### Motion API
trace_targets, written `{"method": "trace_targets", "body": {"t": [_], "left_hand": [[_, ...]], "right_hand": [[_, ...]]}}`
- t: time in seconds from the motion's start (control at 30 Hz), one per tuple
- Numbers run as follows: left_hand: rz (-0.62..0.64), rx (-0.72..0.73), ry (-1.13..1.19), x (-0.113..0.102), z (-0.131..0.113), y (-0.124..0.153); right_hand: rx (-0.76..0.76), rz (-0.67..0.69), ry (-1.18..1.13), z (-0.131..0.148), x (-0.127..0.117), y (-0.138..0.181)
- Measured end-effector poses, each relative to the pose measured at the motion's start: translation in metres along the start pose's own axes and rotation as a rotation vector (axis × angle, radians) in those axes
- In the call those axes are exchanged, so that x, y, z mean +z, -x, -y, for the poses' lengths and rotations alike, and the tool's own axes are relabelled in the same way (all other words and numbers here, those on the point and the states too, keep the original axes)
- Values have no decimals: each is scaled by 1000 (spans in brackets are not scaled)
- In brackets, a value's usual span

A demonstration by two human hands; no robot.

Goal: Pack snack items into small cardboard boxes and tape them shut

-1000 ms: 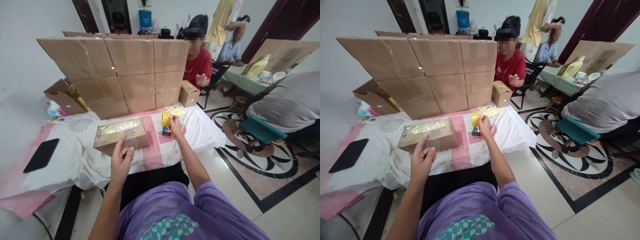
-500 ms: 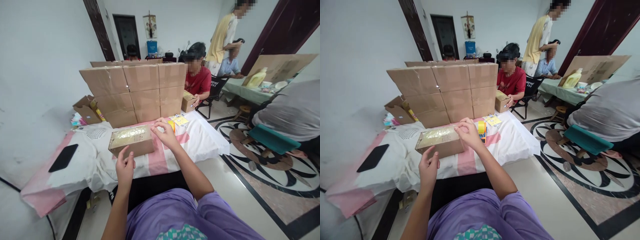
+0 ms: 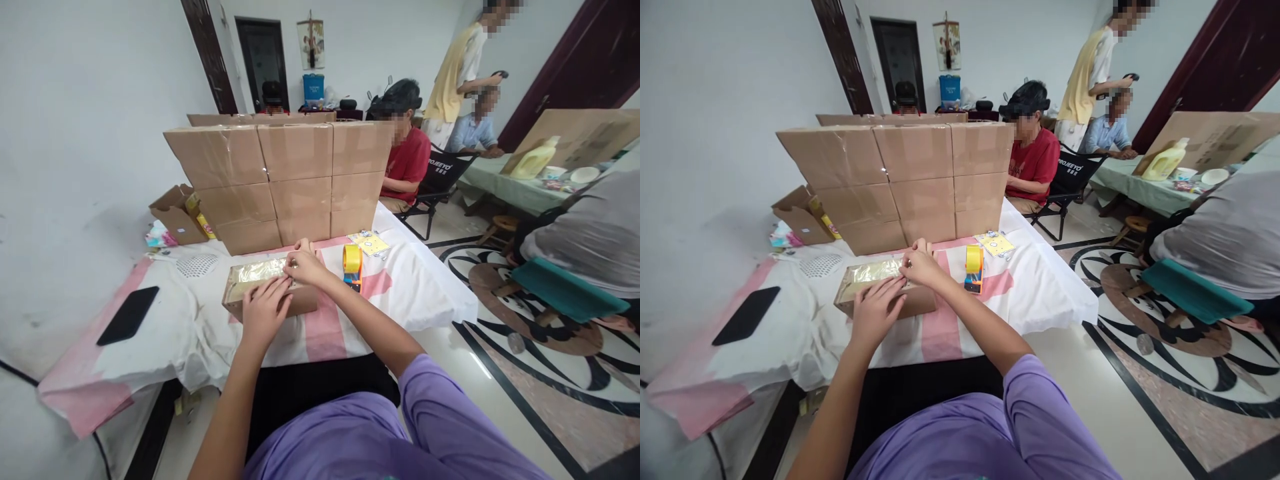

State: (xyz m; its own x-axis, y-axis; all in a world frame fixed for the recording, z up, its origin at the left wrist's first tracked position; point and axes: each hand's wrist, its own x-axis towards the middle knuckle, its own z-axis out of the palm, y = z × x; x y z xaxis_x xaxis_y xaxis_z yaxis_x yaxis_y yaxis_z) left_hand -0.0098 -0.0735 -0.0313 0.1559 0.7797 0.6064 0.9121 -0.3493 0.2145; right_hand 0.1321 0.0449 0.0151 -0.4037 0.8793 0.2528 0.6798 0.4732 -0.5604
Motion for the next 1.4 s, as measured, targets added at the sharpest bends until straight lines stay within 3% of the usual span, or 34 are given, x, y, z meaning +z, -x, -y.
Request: {"method": "trace_targets", "body": {"t": [0.2,0.37,0.47,0.57,0.63,0.73,0.9,1.03,1.1,1.17,1.3,1.4], "left_hand": [[-21,-10,-21,6,3,1],[-74,21,-45,8,6,2],[-84,58,-60,7,10,5],[-45,126,-77,6,15,5],[-35,184,-92,5,18,3],[-59,307,-108,2,21,-2],[-157,437,-142,-15,14,-4],[-358,391,-205,-23,-3,-4],[-469,379,-193,-17,-7,-7],[-500,373,-157,-5,-7,-12],[-300,333,-87,36,7,-13],[-41,362,-45,71,17,-2]], "right_hand": [[138,-162,-27,-17,9,-7],[217,-138,-645,-39,22,-3],[82,-19,-878,-58,24,24],[-85,168,-830,-74,21,61],[-87,221,-676,-79,21,80],[-72,146,-554,-76,24,98],[-92,9,-620,-58,26,115],[-139,-209,-618,-60,-7,126],[-124,-418,-568,-75,-40,133],[-63,-637,-479,-102,-79,143],[199,-920,-144,-182,-148,179],[369,-959,37,-243,-169,204]]}}
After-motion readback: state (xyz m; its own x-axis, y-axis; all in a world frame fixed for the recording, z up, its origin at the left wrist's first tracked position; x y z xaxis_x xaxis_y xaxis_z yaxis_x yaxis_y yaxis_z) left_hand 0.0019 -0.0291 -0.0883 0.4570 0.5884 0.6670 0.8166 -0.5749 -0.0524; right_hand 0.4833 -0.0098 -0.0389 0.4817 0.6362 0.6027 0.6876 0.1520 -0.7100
